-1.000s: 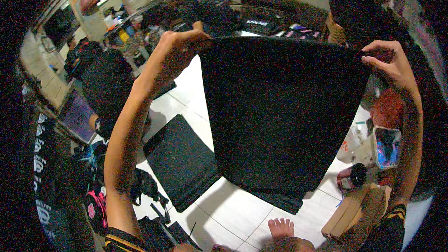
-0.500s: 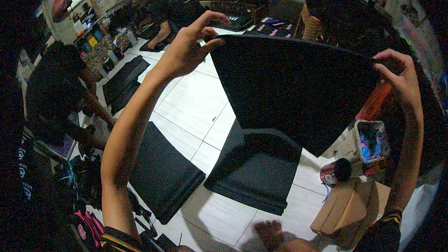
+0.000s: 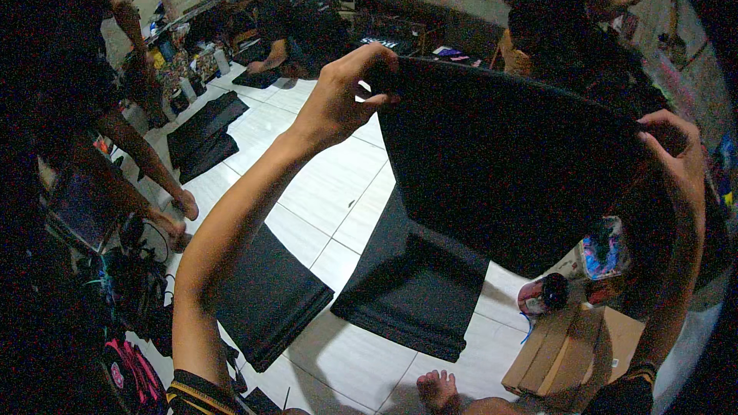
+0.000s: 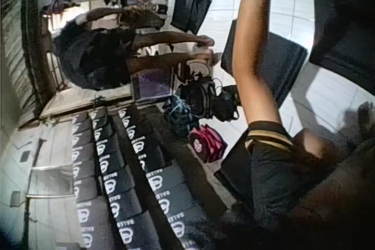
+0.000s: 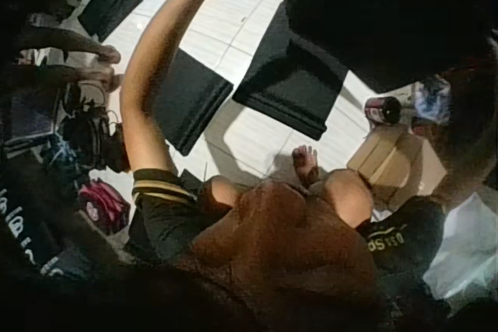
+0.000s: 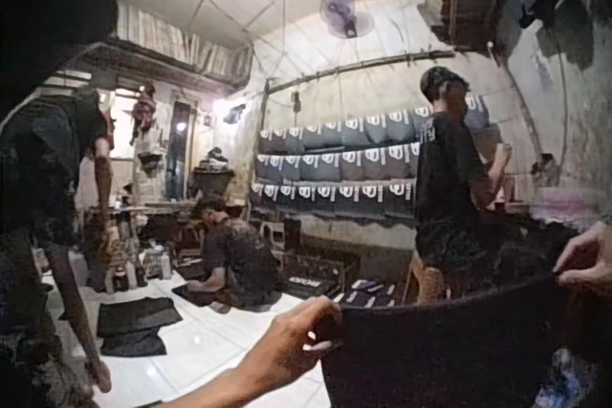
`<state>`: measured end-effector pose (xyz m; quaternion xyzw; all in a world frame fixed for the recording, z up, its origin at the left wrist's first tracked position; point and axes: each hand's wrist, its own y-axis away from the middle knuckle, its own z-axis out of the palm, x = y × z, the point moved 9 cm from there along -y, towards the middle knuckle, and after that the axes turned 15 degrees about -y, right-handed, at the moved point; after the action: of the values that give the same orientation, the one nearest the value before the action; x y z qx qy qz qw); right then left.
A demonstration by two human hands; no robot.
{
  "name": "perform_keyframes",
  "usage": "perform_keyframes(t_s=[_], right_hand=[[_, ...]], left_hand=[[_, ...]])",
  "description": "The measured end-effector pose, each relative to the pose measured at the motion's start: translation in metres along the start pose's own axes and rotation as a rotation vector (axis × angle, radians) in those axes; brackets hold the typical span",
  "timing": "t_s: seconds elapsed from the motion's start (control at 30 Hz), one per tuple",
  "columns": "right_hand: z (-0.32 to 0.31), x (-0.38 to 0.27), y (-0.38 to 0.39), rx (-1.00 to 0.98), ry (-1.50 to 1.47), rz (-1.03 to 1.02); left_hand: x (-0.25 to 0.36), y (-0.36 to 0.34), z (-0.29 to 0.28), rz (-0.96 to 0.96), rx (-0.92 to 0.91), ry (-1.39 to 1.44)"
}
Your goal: The person picks up, unfolds, and aligns black fabric panels on a tiled floor, stacking them into organized piles.
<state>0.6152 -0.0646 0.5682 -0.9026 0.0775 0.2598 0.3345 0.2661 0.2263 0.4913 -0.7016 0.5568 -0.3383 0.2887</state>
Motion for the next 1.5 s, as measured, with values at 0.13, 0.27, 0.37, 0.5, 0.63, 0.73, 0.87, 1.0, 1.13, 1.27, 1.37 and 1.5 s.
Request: perform_keyframes(t_s=[0.13,0.27,0.37,0.5,0.63,0.73,0.87,1.0,1.13,1.27,1.37,1.5], right_hand=[[-0.002,0.003,0.007,0.011,0.018,-0.007],[0.014,0.005,0.013,-0.022,-0.073,0.222],[0.012,0.020,0.012,-0.041,-0.030,0.108],[0.024,0.048,0.013,-0.076,0.000,0.013],[0.038,0.076,0.003,-0.067,-0.044,0.014],[0.043,0.086,-0.006,-0.082,0.011,-0.009],[0.052,0.074,-0.012,-0.058,0.054,-0.127],[0.075,0.055,-0.018,-0.148,0.053,0.017],[0.068,0.034,0.013,-0.082,0.120,-0.063],[0.093,0.023,0.073,-0.103,0.037,-0.045],[0.136,0.020,0.140,-0.144,0.027,0.064],[0.212,0.025,0.231,-0.158,-0.060,0.281]], left_hand=[[0.000,-0.002,0.000,-0.008,-0.043,0.089],[-0.006,-0.007,0.007,-0.049,-0.082,0.139],[-0.005,-0.009,0.013,-0.024,-0.150,0.138],[-0.016,-0.014,0.035,-0.089,-0.250,0.177],[-0.027,-0.026,0.050,-0.046,-0.275,0.023],[-0.028,-0.035,0.060,0.034,-0.240,-0.152],[-0.044,-0.051,0.079,-0.015,-0.303,-0.274],[-0.048,-0.052,0.073,-0.021,-0.229,-0.327],[-0.041,-0.035,0.065,0.006,-0.041,-0.302],[-0.032,0.018,0.067,-0.037,-0.047,-0.273],[-0.029,0.081,0.077,-0.181,-0.100,-0.276],[-0.017,0.196,0.114,-0.146,-0.121,-0.377]])
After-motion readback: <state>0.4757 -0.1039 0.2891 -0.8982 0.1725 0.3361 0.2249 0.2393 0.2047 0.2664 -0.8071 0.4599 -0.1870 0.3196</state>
